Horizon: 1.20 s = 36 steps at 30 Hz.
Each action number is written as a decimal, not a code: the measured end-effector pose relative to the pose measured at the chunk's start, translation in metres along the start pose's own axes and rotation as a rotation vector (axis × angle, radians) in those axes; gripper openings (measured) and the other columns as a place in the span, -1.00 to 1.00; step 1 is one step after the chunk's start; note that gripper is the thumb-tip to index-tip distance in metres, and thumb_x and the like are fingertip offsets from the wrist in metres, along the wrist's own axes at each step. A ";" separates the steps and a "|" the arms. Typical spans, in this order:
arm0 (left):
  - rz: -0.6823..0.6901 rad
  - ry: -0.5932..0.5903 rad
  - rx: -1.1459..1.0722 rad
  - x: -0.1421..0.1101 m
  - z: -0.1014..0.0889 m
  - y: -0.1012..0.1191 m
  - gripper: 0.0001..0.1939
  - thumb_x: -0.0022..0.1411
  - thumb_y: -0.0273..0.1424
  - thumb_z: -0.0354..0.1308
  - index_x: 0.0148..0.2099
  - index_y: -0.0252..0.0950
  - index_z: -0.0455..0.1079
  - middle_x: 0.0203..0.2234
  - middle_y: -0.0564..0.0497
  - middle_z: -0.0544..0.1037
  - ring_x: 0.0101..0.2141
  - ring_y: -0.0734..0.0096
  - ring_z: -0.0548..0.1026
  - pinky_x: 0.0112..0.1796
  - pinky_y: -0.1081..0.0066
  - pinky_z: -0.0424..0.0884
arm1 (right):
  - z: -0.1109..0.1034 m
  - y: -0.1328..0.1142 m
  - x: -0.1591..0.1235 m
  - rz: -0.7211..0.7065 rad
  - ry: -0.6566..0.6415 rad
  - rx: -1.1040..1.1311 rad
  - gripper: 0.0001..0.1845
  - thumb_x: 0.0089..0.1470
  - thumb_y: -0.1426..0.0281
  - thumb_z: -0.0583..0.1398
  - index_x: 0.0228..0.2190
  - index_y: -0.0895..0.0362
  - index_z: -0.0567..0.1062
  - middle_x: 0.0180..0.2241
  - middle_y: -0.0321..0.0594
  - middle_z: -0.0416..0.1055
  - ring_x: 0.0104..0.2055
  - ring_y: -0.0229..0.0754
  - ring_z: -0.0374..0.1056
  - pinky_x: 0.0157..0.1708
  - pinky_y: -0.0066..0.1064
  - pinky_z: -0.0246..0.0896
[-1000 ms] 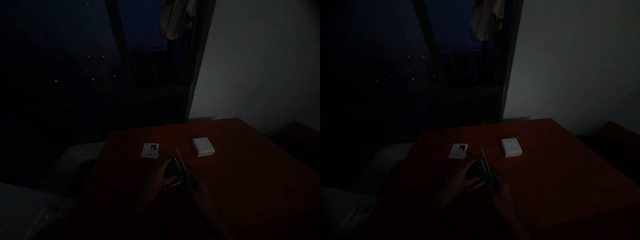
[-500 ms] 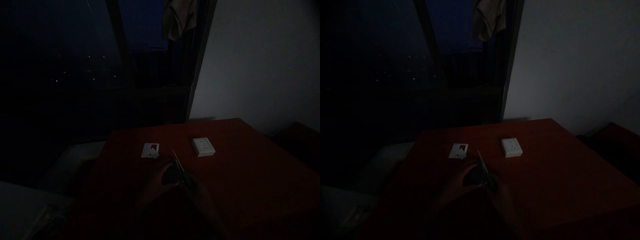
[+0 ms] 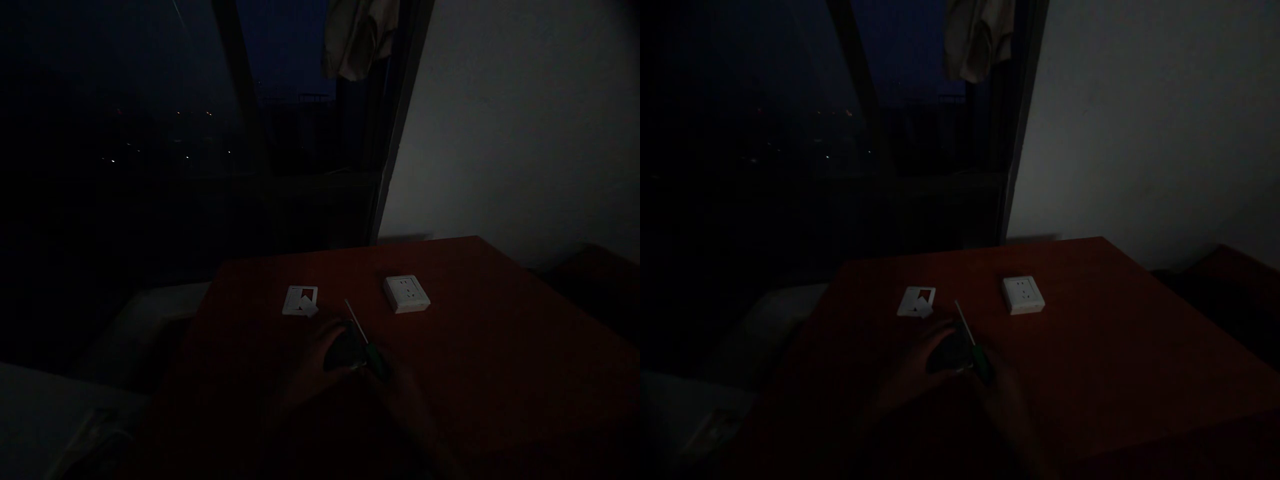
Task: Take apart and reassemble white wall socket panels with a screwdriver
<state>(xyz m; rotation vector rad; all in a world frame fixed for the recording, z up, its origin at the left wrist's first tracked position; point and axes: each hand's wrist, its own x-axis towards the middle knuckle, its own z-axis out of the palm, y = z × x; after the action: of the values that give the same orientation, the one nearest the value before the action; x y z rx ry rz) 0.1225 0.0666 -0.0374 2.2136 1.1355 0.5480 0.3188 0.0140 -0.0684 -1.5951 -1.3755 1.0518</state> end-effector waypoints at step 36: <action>-0.093 0.083 -0.165 -0.014 -0.001 -0.017 -0.32 0.05 -0.19 0.32 0.21 -0.12 0.22 0.21 -0.08 0.24 0.19 0.09 0.22 0.16 0.11 0.19 | 0.001 0.002 0.001 -0.004 0.023 -0.020 -0.56 -0.04 0.26 0.20 -0.09 0.13 0.52 -0.15 -0.14 0.55 -0.16 0.02 0.46 -0.15 -0.25 0.35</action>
<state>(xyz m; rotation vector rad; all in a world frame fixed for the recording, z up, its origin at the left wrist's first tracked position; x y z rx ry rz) 0.1043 0.0633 -0.0493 2.0039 1.1849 0.6744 0.3188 0.0145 -0.0702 -1.6139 -1.3777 1.0169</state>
